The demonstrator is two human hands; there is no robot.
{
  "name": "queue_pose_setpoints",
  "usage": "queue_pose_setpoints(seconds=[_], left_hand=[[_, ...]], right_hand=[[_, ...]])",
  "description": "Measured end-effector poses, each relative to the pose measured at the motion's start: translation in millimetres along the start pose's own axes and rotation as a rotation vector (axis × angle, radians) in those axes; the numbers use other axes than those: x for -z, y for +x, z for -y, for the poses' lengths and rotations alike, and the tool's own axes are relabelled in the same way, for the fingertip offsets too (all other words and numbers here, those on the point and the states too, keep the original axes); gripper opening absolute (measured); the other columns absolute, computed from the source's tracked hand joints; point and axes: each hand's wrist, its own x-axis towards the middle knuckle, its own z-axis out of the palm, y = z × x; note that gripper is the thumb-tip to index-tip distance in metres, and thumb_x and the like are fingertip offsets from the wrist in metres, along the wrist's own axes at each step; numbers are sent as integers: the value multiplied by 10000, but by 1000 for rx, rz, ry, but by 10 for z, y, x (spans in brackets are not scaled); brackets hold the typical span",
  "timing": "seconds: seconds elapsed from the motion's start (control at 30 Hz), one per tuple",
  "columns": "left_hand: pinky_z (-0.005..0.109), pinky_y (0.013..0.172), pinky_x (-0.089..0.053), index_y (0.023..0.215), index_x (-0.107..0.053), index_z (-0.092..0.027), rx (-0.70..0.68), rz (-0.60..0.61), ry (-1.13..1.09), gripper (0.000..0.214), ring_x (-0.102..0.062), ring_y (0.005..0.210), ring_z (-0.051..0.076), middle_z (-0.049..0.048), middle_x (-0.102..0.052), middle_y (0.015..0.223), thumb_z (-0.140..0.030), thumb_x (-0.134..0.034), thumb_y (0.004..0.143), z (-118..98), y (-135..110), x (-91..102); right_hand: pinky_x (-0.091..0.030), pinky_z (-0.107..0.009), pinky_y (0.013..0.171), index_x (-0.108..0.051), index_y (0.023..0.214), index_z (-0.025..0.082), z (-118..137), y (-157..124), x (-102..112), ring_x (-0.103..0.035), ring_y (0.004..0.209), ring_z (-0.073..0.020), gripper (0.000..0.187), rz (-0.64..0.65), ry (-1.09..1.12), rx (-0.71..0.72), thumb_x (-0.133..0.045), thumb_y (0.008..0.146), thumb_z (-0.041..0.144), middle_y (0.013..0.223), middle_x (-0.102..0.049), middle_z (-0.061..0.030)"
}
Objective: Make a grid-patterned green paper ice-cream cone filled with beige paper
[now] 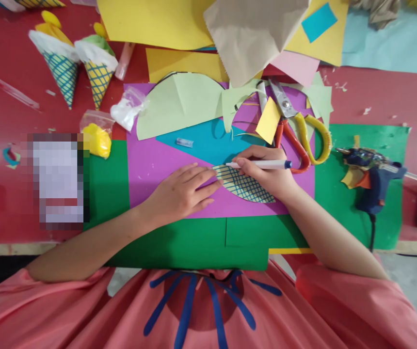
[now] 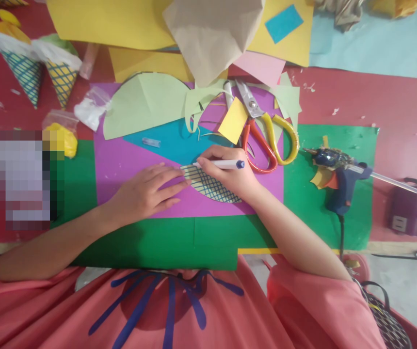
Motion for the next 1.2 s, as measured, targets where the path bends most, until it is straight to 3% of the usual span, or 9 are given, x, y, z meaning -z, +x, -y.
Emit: queue_pose_setpoints(seconds=[0.73, 1.2], left_hand=[[454, 1034, -475, 1252, -605, -172, -15, -21, -6, 343, -562, 1180, 261, 123, -610, 1259, -262, -542, 926, 4, 5, 10], [463, 1056, -456, 1270, -583, -180, -9, -15, -21, 356, -552, 1197, 264, 115, -594, 1266, -259, -542, 925, 7, -7, -6]], right_hand=[[-299, -218, 441, -594, 551, 145, 22, 6, 20, -420, 441, -65, 260, 69, -30, -25, -565, 791, 241, 469, -523, 25], [-224, -229, 438, -456, 480, 164, 58, -7, 35, -305, 453, -54, 287, 167, -61, -44, -521, 759, 192, 457, -367, 47]])
